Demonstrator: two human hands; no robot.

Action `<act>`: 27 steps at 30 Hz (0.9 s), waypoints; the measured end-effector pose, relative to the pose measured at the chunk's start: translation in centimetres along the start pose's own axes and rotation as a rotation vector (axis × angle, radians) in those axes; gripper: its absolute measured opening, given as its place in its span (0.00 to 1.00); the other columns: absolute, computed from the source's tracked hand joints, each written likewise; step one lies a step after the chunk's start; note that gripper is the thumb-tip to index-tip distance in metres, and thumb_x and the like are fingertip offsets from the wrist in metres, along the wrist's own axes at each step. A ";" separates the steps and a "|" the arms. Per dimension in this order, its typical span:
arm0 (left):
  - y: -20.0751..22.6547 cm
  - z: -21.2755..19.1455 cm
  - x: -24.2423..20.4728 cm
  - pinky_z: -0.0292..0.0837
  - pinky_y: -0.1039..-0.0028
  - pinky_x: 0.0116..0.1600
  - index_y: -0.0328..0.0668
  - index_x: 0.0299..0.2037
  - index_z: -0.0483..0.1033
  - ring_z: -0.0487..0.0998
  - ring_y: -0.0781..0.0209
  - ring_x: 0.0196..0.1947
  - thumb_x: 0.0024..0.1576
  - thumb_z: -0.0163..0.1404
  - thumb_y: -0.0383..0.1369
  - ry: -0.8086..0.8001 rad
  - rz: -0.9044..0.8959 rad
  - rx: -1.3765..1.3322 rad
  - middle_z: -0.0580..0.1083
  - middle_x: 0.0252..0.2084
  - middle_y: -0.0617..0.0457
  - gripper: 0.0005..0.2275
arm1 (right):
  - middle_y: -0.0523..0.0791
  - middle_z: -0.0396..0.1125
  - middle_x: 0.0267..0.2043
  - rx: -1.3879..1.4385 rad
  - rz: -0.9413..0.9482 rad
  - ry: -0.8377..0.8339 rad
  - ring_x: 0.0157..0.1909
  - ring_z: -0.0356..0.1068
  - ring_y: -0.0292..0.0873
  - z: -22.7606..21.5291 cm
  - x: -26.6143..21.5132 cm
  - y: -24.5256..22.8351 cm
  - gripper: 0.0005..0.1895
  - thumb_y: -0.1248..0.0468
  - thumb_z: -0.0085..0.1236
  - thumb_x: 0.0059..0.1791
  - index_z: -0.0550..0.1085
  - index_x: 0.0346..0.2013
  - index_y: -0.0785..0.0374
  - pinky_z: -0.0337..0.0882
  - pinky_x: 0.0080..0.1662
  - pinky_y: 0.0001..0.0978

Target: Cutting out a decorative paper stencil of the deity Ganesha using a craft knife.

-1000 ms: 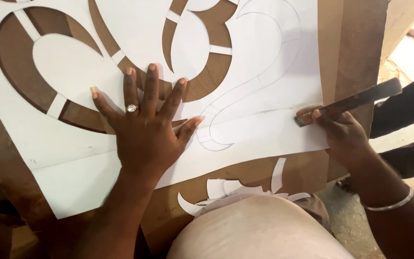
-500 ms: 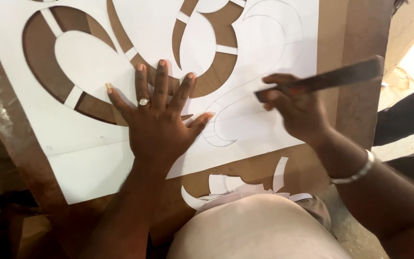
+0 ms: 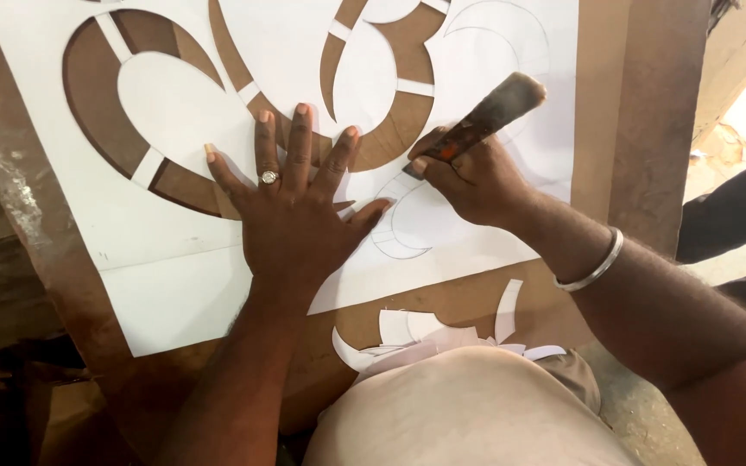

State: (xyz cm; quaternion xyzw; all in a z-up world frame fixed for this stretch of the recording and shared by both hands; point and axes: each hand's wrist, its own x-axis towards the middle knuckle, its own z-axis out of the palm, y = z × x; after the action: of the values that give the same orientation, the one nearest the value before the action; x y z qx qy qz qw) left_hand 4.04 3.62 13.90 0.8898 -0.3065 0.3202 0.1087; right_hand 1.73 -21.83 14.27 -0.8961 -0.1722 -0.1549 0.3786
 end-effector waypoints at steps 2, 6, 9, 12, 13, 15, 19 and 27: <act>0.1 -0.1 0.1 0.35 0.16 0.67 0.66 0.73 0.66 0.51 0.33 0.77 0.54 0.57 0.66 -0.004 -0.006 0.000 0.53 0.79 0.46 0.38 | 0.49 0.71 0.35 -0.011 0.003 0.003 0.38 0.72 0.46 -0.1 0.0 -0.1 0.10 0.62 0.56 0.55 0.76 0.41 0.68 0.72 0.41 0.39; 0.1 -0.2 0.1 0.35 0.16 0.66 0.67 0.71 0.67 0.52 0.33 0.76 0.53 0.58 0.66 -0.009 -0.010 0.001 0.54 0.78 0.46 0.37 | 0.50 0.72 0.35 -0.025 0.004 -0.002 0.39 0.73 0.48 0.1 0.0 0.1 0.10 0.62 0.56 0.54 0.76 0.40 0.68 0.72 0.42 0.41; 0.1 -0.2 0.1 0.36 0.16 0.66 0.67 0.71 0.67 0.52 0.34 0.76 0.52 0.58 0.66 -0.010 -0.011 0.003 0.55 0.78 0.46 0.38 | 0.51 0.72 0.36 -0.020 -0.037 0.008 0.41 0.73 0.48 0.3 -0.2 0.1 0.09 0.62 0.56 0.55 0.76 0.41 0.68 0.72 0.43 0.41; 0.0 0.0 0.0 0.36 0.16 0.67 0.67 0.72 0.66 0.52 0.34 0.77 0.52 0.59 0.66 0.003 -0.006 0.001 0.54 0.79 0.47 0.38 | 0.50 0.72 0.35 -0.035 -0.078 -0.017 0.39 0.73 0.49 0.2 0.1 -0.3 0.09 0.64 0.55 0.56 0.76 0.41 0.68 0.72 0.42 0.41; 0.0 0.1 -0.1 0.36 0.16 0.67 0.67 0.72 0.66 0.52 0.34 0.77 0.52 0.59 0.66 0.001 -0.007 0.000 0.54 0.79 0.47 0.38 | 0.50 0.72 0.35 -0.034 -0.076 -0.019 0.39 0.73 0.49 0.0 0.2 -0.7 0.09 0.64 0.55 0.56 0.76 0.41 0.68 0.72 0.42 0.41; -0.2 0.4 -0.2 0.37 0.16 0.67 0.67 0.73 0.65 0.52 0.34 0.77 0.53 0.60 0.66 0.040 0.013 -0.001 0.53 0.79 0.48 0.39 | 0.50 0.73 0.34 -0.014 -0.044 -0.042 0.35 0.73 0.49 -0.3 0.4 -1.5 0.10 0.63 0.54 0.55 0.77 0.41 0.68 0.71 0.39 0.41; -0.2 0.5 -0.3 0.36 0.16 0.67 0.67 0.74 0.63 0.52 0.35 0.78 0.54 0.60 0.66 0.057 0.024 0.006 0.52 0.80 0.48 0.40 | 0.51 0.72 0.34 -0.040 -0.101 -0.041 0.35 0.73 0.50 -0.7 0.9 -2.1 0.10 0.63 0.53 0.56 0.77 0.41 0.67 0.71 0.39 0.42; -0.3 0.7 -0.4 0.34 0.15 0.67 0.70 0.76 0.60 0.52 0.36 0.78 0.54 0.59 0.69 0.073 0.023 0.035 0.50 0.80 0.49 0.41 | 0.51 0.68 0.23 -0.094 0.046 -0.150 0.26 0.70 0.51 -1.2 1.5 -2.9 0.14 0.59 0.51 0.56 0.73 0.32 0.66 0.69 0.34 0.44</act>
State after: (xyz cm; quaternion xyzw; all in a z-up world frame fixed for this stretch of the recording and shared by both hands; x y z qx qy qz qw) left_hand 4.32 3.75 13.11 0.8757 -0.3067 0.3591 0.1005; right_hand 1.70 -20.53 17.45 -0.9256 -0.1721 -0.0865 0.3258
